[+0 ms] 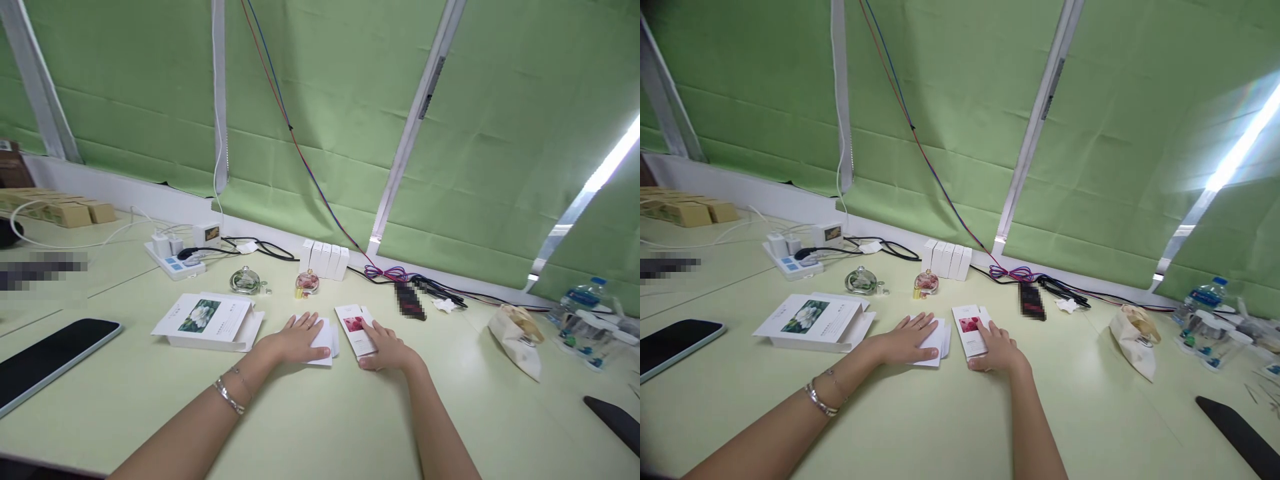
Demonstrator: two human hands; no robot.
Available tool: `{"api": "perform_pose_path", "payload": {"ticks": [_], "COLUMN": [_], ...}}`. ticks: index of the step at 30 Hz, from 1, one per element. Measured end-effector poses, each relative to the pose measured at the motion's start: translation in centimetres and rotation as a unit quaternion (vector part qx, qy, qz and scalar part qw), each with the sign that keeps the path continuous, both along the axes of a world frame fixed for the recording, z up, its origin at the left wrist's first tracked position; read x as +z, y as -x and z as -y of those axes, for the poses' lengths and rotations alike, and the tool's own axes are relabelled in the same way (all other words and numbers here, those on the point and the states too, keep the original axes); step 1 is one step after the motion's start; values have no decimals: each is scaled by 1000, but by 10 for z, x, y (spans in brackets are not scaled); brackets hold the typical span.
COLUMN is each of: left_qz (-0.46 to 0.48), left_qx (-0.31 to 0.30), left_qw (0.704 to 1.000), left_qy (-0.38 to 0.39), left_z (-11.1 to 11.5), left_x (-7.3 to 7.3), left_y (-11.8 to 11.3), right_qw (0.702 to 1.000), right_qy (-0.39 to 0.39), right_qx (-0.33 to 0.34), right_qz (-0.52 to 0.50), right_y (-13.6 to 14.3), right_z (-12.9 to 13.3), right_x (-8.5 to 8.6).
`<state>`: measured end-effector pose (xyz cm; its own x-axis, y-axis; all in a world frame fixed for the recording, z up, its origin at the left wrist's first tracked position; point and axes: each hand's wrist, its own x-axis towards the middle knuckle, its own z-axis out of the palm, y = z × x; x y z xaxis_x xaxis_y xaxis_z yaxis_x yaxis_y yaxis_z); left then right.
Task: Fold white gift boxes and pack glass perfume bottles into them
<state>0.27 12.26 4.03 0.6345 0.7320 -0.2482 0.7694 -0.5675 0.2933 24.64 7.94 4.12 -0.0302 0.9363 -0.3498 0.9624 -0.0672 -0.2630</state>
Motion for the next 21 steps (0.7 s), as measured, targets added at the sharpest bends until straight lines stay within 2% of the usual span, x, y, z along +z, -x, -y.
{"api": "perform_pose_path", "payload": {"ticks": [13,17,21], "left_qz": [-7,6,30], "left_qx": [-9,-26,-12], "left_qw": [1000,1000,999], "left_qy": [0,8,22], "left_z": [4,6,6], "left_x": [-2,7,21], "left_y": [-1,2,9], "right_qw": [993,990,985], "right_qy": [-65,-86,-97], "right_qx": [-92,-111,-140], "right_qz": [24,17,14], "right_y": [38,33,22], "right_z": [3,1,-3], "right_x": [-9,-8,-6]}}
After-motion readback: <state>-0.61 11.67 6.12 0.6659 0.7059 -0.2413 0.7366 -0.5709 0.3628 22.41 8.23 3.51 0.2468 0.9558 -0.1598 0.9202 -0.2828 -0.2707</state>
